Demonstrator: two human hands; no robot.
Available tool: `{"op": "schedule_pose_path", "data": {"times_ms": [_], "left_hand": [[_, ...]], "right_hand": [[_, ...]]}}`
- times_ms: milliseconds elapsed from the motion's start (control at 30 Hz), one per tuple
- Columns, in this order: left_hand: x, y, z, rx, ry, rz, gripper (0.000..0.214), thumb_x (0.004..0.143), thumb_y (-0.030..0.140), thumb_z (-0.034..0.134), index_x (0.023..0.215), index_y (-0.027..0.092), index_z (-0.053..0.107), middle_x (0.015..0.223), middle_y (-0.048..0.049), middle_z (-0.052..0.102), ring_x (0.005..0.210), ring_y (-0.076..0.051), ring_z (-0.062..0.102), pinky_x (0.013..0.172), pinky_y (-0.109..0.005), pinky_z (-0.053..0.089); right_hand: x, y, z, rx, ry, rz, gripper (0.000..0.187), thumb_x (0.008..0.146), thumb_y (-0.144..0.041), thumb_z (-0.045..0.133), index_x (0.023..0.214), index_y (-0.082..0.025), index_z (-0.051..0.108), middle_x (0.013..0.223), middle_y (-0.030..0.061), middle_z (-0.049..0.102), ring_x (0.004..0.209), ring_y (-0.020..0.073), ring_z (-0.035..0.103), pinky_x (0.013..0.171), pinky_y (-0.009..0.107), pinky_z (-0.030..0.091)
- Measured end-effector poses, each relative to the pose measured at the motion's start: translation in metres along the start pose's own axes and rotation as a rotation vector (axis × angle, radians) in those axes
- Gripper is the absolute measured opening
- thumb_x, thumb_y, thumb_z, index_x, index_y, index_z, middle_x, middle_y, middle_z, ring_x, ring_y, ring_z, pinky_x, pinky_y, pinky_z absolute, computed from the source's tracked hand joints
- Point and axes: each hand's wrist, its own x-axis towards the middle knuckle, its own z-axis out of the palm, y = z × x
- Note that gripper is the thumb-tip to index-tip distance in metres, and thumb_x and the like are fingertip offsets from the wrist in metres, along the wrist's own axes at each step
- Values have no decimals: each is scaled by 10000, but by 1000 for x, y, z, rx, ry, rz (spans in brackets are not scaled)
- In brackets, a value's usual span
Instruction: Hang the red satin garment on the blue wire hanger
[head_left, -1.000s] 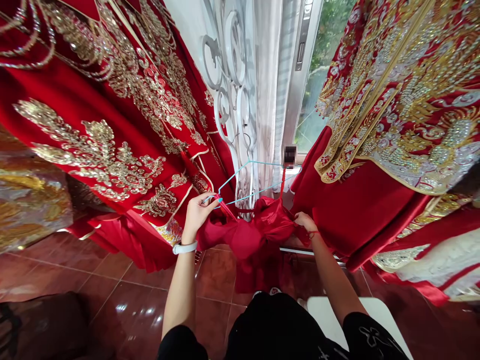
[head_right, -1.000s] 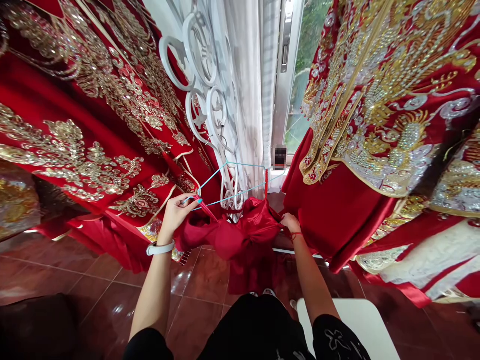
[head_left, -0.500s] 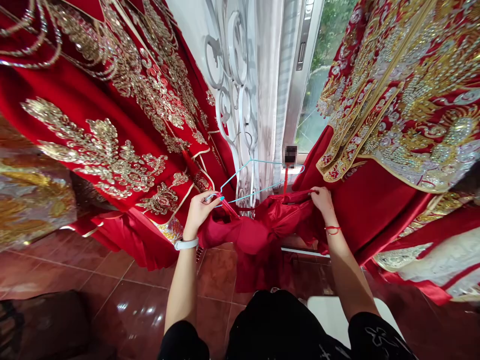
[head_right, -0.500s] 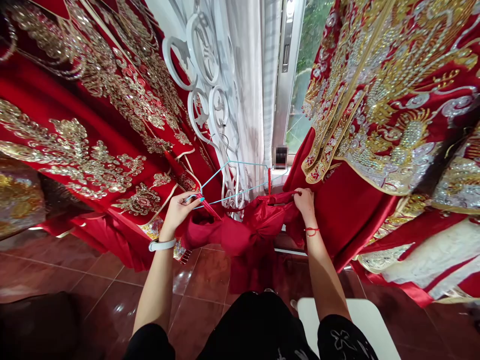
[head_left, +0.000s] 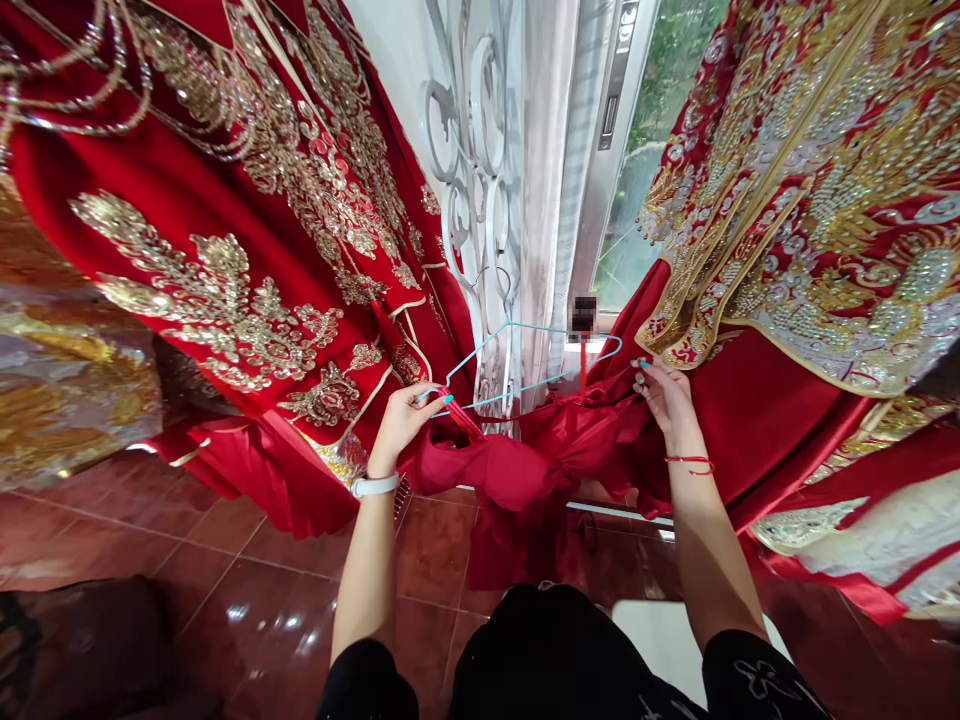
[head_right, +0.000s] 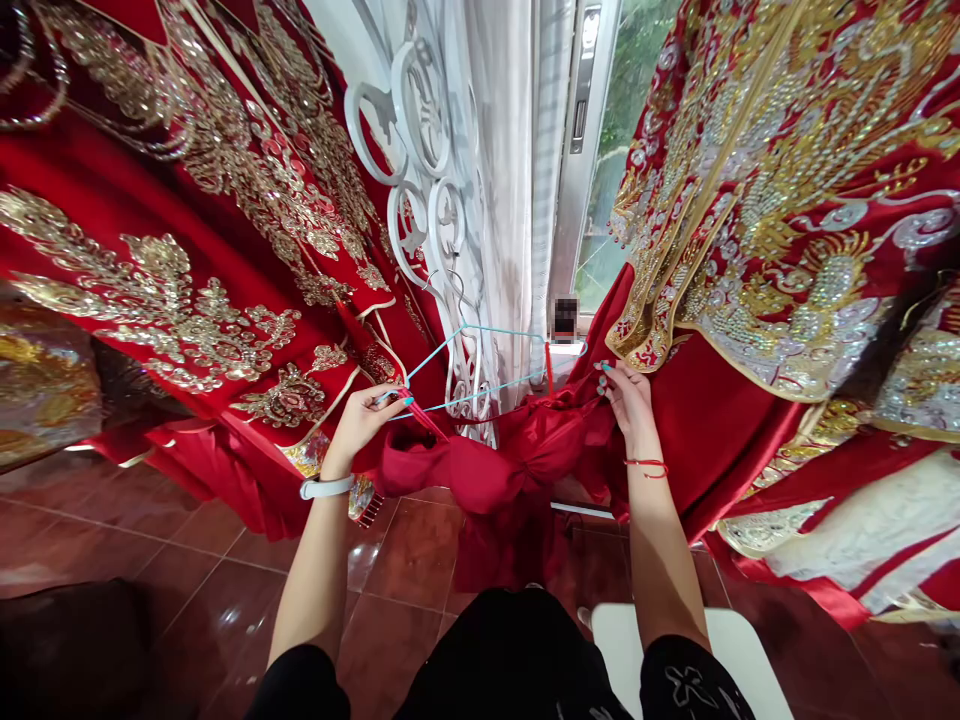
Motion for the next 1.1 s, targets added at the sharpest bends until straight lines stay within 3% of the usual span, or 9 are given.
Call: {"op": "schedule_pose_path", "data": {"times_ms": [167,300,667,767,900,1100], "left_hand": [[3,3,-10,18,-36,32,359,725,491,783,827,149,748,573,57,431,539,-84,292,519,-224,270],[4,2,-11,1,-68,36,341,727,484,782,804,154,745,570,56,433,538,-84,293,509,-218,261],[7,-1,-13,-39,-143,16,350,743,505,772,790,160,739,565,56,409,538,-87,303,514,-224,276],[5,-4,-11,-59,-129,3,367,725,509,785,799,152,744,554,65,348,538,-87,262,515,-232,244],[4,-6,-7,-75,-123,-14,346,735,472,786,826,139,755,554,69,318,543,-88,247,520,-241,226],[5,-14,-4,-31,-49,-17,344,745,447,766,884,133,773,555,66,345,535,-92,268,530,-248,228]], "right_hand": [[7,-5,12,36,12,-277,180,647,-294,806,816,-242,774,808,7,782,844,222,752,821,393,625],[13,-13,21,-141,10,-406,222,614,-283,870,826,-252,812,792,-3,791,861,267,761,866,451,629],[42,-23,36,-378,-203,-367,255,696,-397,819,884,-225,819,896,41,812,942,286,762,896,472,609],[39,-31,45,-482,-295,-344,222,711,-415,803,804,-214,817,864,69,809,913,310,763,855,481,611],[32,-36,62,-613,-313,-373,197,738,-397,763,792,-213,809,896,89,808,946,320,752,865,482,593],[25,-28,74,-652,-405,-413,218,761,-391,680,845,-205,757,908,63,788,867,256,718,844,424,571]]}}
